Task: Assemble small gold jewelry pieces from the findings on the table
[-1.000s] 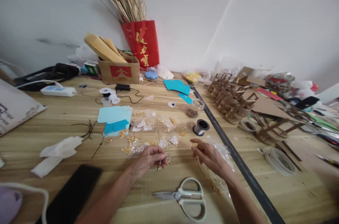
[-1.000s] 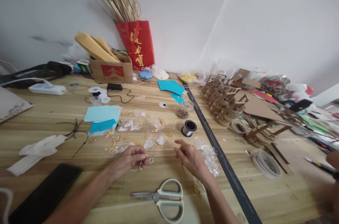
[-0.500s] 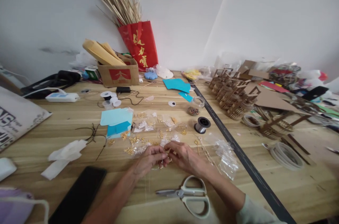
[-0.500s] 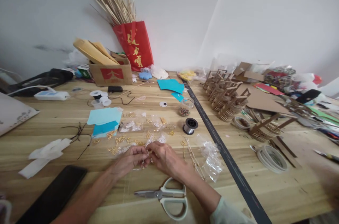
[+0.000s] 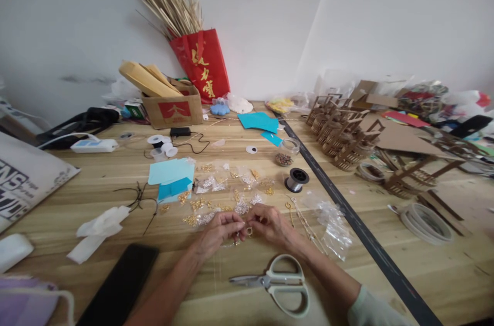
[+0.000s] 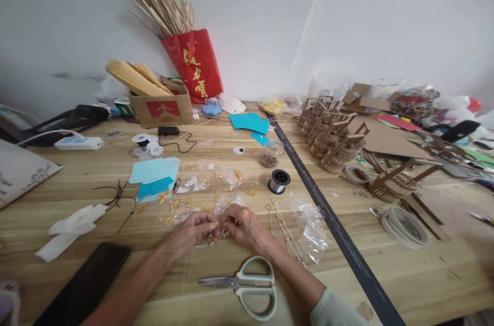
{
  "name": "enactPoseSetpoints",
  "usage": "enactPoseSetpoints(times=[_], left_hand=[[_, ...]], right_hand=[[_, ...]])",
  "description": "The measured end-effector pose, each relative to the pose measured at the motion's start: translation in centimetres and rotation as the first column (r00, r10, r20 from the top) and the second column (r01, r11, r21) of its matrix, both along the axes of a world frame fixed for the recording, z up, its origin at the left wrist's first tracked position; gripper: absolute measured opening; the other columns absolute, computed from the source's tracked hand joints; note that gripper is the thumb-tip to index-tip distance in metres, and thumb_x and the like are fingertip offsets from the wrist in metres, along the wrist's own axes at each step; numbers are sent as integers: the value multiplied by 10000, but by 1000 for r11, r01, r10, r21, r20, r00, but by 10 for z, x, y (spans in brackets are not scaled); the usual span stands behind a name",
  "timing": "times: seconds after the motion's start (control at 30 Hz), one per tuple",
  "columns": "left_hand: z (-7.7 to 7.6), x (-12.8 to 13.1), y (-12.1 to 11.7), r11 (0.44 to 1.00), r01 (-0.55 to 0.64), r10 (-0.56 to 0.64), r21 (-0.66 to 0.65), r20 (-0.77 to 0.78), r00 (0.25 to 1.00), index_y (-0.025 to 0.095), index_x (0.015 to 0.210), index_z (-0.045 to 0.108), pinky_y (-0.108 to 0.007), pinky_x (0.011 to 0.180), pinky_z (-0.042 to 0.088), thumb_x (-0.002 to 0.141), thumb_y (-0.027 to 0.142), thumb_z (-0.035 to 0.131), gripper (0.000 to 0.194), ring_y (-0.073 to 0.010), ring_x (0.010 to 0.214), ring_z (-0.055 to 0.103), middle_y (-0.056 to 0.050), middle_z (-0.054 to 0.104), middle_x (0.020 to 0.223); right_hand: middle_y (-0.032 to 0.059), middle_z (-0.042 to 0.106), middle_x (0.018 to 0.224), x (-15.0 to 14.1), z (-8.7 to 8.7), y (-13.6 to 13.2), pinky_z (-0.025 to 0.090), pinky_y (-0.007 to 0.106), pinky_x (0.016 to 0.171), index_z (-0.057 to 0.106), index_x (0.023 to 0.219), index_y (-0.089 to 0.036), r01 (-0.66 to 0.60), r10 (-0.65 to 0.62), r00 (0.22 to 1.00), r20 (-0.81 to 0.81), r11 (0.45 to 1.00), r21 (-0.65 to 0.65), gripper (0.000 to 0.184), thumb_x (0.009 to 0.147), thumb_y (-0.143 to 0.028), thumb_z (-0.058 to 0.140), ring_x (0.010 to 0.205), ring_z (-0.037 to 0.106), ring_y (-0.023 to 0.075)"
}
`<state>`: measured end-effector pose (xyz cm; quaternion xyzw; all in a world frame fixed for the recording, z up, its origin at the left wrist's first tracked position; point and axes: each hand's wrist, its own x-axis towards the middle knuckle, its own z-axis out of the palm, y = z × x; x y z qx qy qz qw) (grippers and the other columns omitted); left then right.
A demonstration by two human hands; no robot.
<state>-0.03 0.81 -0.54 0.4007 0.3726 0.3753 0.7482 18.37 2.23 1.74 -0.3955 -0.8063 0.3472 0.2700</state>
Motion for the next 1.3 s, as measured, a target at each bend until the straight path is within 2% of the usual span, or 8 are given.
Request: enactPoseSetpoints(times=[0.23,0.47,0.6,0.9,1.13,1.3], left_hand=[[0,0,1,1000,-21,22,10,-32,999,113,661,603,-216,526,398,639,295,722,218,-118,533,591,-40,673,604],[-2,-2,2,998,-55,57,24,-62,996,115,660,591,-215,510,399,643,312,715,233,-109,512,576,-31,664,605],[0,-1,3,996,-70,75,46,-107,991,123,674,582,-204,486,389,659,328,705,239,-92,482,545,-26,663,618],[-3,-2,1,993,-18,33,113,-132,991,125,685,614,-184,458,355,673,320,698,213,-69,449,483,2,607,572],[-7,-2,1,995,-9,21,95,-130,991,121,698,632,-180,450,335,663,340,703,233,-62,447,461,13,577,549],[-7,-1,3,997,-33,42,69,-129,991,114,708,643,-182,462,342,686,333,684,223,-63,454,470,7,588,554]], right_hand=[[-24,512,603,6,-8,-2,309,180,481,599,742,-137,76,-129,975,-182,960,-271,84,765,-170,525,540,429,85],[-49,412,553,11,-8,0,270,187,462,556,686,-138,42,-167,939,-301,923,-383,204,772,-322,575,497,358,75],[-37,436,562,10,-7,-1,298,189,464,564,708,-141,20,-181,927,-329,899,-437,254,762,-389,590,504,387,83],[-36,437,559,0,-18,-8,287,191,465,562,698,-144,53,-202,928,-313,903,-426,260,760,-394,594,503,368,81],[-47,390,524,-6,-18,-9,246,207,469,589,677,-134,107,-222,937,-271,918,-381,277,741,-403,597,496,322,82],[-50,386,518,-9,-25,-9,251,210,471,584,680,-136,130,-247,926,-285,918,-374,263,750,-390,582,497,314,83]])
